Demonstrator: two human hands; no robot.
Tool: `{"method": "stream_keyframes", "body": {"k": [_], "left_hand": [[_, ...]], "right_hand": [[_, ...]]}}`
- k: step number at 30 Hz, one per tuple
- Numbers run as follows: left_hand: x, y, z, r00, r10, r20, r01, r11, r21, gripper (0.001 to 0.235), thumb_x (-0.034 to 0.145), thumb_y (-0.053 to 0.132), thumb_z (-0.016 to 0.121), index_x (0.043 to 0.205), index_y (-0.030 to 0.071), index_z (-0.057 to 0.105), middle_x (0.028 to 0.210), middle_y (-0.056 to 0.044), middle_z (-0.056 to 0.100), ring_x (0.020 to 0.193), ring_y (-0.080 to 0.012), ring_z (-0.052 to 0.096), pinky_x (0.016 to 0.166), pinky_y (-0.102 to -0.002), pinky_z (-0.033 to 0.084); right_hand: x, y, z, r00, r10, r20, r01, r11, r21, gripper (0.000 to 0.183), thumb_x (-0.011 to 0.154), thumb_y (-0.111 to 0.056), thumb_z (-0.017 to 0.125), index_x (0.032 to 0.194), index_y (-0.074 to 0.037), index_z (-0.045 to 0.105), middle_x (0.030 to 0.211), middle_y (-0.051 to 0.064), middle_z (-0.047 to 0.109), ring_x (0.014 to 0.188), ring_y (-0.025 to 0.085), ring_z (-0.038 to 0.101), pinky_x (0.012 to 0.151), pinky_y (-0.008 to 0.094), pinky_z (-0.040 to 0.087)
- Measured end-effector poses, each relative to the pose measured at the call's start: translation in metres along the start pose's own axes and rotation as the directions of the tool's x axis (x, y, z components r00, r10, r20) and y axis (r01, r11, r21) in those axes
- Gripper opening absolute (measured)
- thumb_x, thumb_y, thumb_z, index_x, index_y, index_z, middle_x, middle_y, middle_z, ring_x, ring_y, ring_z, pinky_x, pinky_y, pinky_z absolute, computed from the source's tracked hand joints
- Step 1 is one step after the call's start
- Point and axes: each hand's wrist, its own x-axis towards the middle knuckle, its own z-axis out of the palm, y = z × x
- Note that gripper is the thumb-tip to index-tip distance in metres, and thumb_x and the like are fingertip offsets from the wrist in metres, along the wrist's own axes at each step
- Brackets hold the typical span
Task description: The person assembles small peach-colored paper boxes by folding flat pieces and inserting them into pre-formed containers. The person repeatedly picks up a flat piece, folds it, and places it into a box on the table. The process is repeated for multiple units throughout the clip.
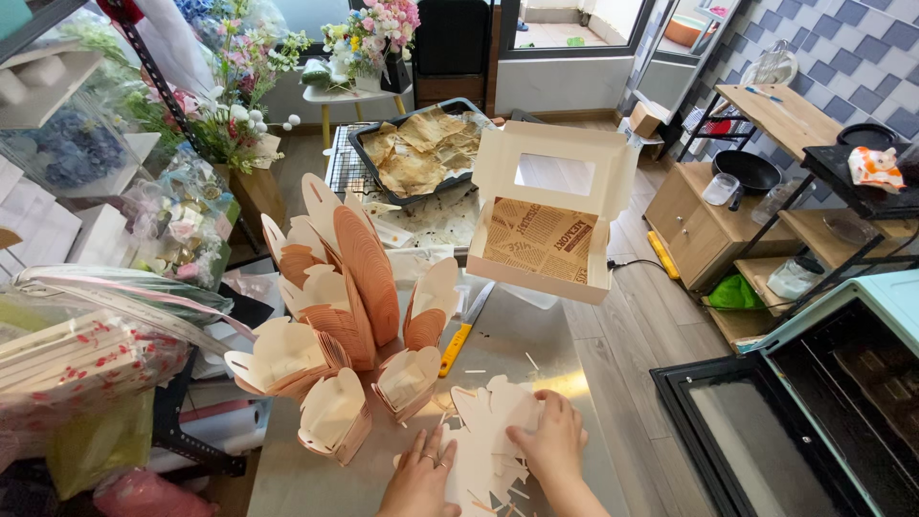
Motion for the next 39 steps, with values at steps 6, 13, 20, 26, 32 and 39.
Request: {"method": "stream_keyframes", "body": {"k": [6,13,20,26,32,39], "left_hand": [[-0.004,-0.008,-0.002,1.0,0.016,-0.006,-0.016,0.997,-0.079,0.107,0.072,0.036,0.083,0.161,0.016,0.026,0.171,-0.014,0.006,0.158,-0.035,0.005,0.125,-0.048,0.021],[-0.001,-0.007,0.0,0.999,0.017,-0.036,-0.019,0.999,-0.043,0.108,0.07,0.035,0.084,0.161,0.016,0.027,0.17,-0.015,0.008,0.158,-0.0357,0.008,0.124,-0.05,0.023],[0.005,-0.011,0.006,0.999,0.036,-0.041,-0.038,0.998,-0.058,0.108,0.069,0.034,0.085,0.16,0.015,0.03,0.17,-0.016,0.01,0.157,-0.0379,0.009,0.124,-0.05,0.022],[-0.002,-0.008,0.001,0.998,0.035,-0.05,-0.038,0.998,-0.056,0.107,0.07,0.034,0.085,0.16,0.015,0.03,0.17,-0.016,0.01,0.157,-0.0374,0.009,0.124,-0.05,0.023],[-0.019,0.012,-0.028,0.993,-0.059,-0.106,0.028,0.963,-0.269,0.114,0.074,0.041,0.088,0.161,0.015,0.019,0.167,-0.018,0.007,0.156,-0.0345,0.012,0.124,-0.044,0.025],[-0.014,0.034,-0.059,0.921,-0.088,-0.38,-0.152,0.816,-0.557,0.088,0.083,0.04,0.089,0.148,0.005,0.042,0.136,-0.02,0.062,0.128,-0.0251,0.059,0.107,-0.037,0.047]], "right_hand": [[0.0,0.01,0.005,0.997,0.012,0.081,-0.04,0.933,0.357,0.05,0.086,-0.025,0.071,0.134,-0.018,0.061,0.107,0.009,0.075,0.089,0.028,0.073,0.085,0.039,0.058],[0.009,0.035,0.025,0.87,-0.413,-0.269,0.457,0.88,0.127,0.068,0.07,-0.02,0.079,0.134,-0.013,0.055,0.099,0.017,0.071,0.087,0.039,0.066,0.074,0.047,0.053],[0.007,0.041,0.029,0.993,-0.116,-0.032,0.119,0.986,0.118,0.061,0.083,-0.026,0.072,0.142,-0.02,0.057,0.092,0.01,0.075,0.084,0.028,0.073,0.08,0.042,0.056],[-0.004,0.034,0.036,0.994,0.098,0.043,-0.105,0.818,0.566,0.064,0.078,-0.017,0.079,0.139,-0.011,0.059,0.093,0.008,0.079,0.075,0.019,0.076,0.069,0.033,0.057],[0.005,0.029,0.011,0.995,-0.029,0.098,-0.073,0.48,0.874,0.046,0.086,-0.01,0.075,0.13,0.0,0.065,0.09,0.012,0.078,0.074,0.017,0.072,0.06,0.03,0.054],[0.021,0.016,-0.067,0.981,-0.196,-0.003,0.087,0.419,0.904,0.057,0.091,-0.01,0.073,0.146,-0.009,0.058,0.084,0.008,0.07,0.069,0.011,0.063,0.063,0.028,0.053]]}}
